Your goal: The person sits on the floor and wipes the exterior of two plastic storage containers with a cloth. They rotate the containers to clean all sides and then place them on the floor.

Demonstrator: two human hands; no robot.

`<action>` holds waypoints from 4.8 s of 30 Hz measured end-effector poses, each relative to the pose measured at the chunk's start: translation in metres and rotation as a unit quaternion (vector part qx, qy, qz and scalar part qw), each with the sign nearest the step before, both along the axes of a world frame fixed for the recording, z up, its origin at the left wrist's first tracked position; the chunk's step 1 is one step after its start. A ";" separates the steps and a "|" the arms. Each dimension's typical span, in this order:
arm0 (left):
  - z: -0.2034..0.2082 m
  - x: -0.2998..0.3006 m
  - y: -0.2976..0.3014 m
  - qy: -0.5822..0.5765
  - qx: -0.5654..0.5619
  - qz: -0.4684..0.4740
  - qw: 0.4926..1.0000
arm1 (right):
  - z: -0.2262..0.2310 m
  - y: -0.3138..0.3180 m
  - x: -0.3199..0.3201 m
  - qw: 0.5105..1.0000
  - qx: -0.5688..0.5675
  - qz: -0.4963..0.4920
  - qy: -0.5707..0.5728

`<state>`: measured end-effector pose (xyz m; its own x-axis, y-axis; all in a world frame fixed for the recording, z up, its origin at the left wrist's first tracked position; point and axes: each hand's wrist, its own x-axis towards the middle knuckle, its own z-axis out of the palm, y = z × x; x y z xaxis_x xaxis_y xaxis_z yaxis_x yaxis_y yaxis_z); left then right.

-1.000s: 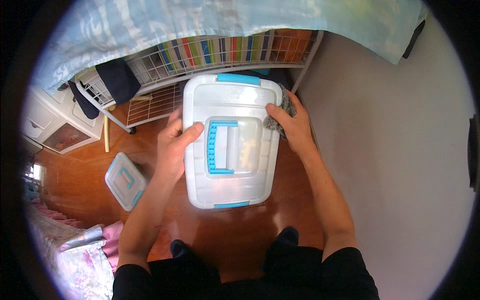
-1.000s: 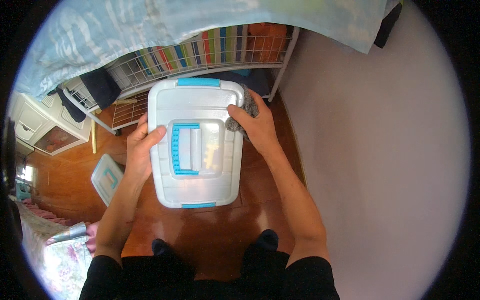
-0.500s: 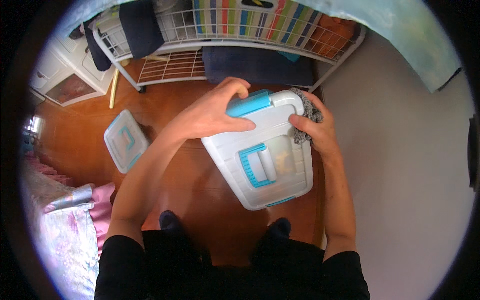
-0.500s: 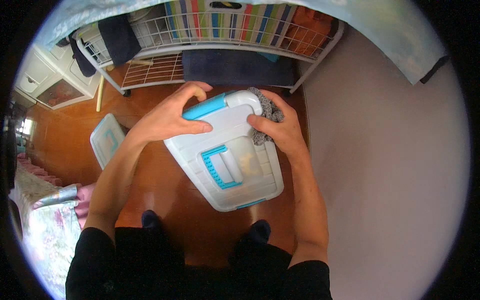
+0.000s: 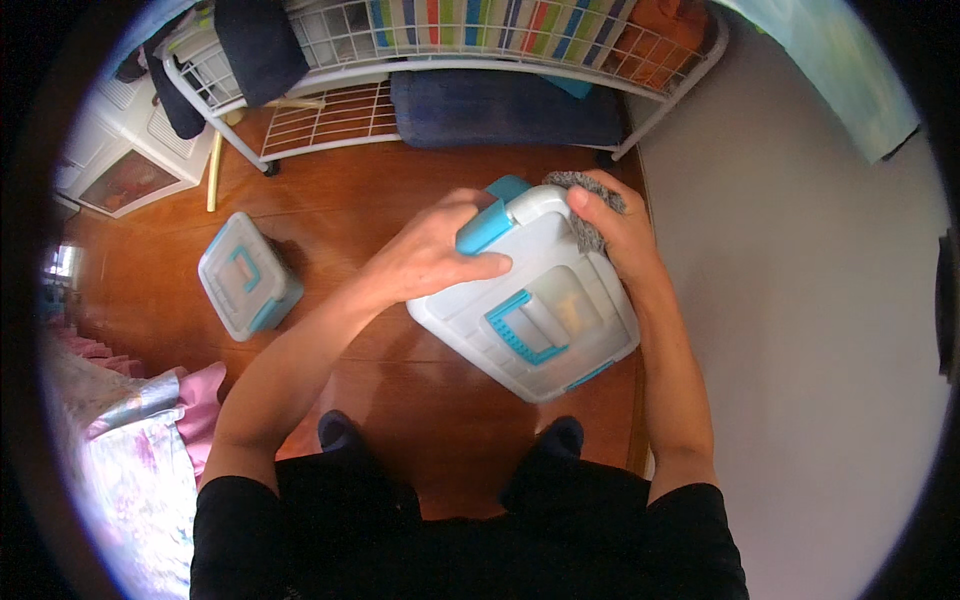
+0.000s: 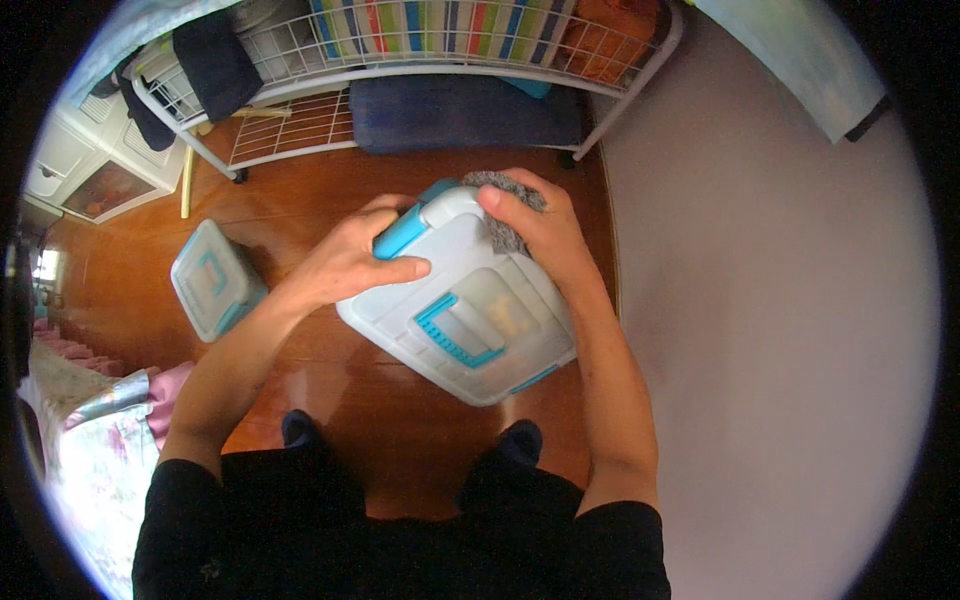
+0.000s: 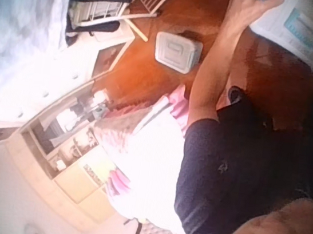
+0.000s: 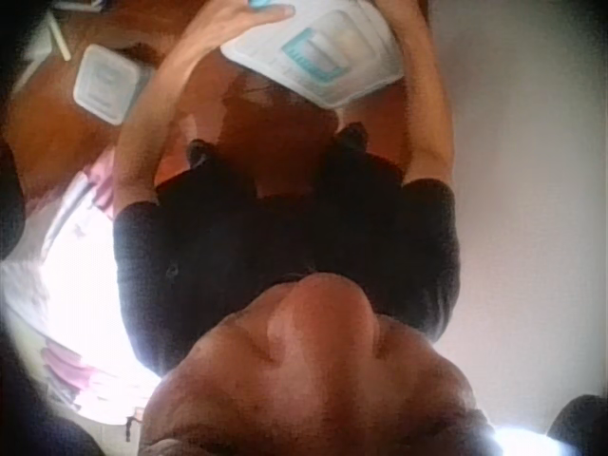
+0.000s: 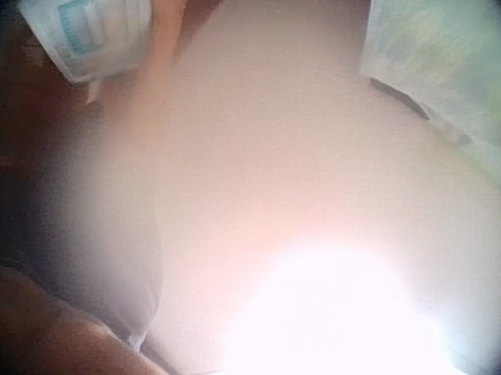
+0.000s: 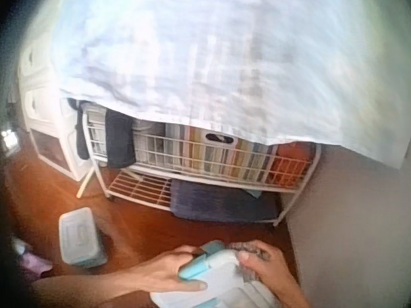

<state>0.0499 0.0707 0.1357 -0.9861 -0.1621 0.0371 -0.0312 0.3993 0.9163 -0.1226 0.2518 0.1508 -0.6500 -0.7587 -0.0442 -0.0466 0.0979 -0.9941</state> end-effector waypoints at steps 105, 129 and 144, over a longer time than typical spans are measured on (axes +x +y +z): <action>-0.133 0.040 -0.101 -0.180 -0.113 0.277 0.937 | -0.120 0.016 -0.038 0.974 0.061 -0.167 -0.142; -0.045 -0.026 -0.059 0.063 0.543 0.018 0.837 | -0.071 -0.045 0.004 0.941 -0.111 0.058 -0.314; 0.001 -0.035 -0.006 0.042 0.106 0.142 0.983 | -0.066 -0.061 -0.014 0.884 -0.302 -0.159 -0.321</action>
<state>0.0152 0.0644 0.1363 -0.8944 -0.4442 0.0523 -0.0346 0.1854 0.9820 -0.1367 0.1911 0.0853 -0.8222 -0.5540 -0.1303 0.4799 -0.5517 -0.6822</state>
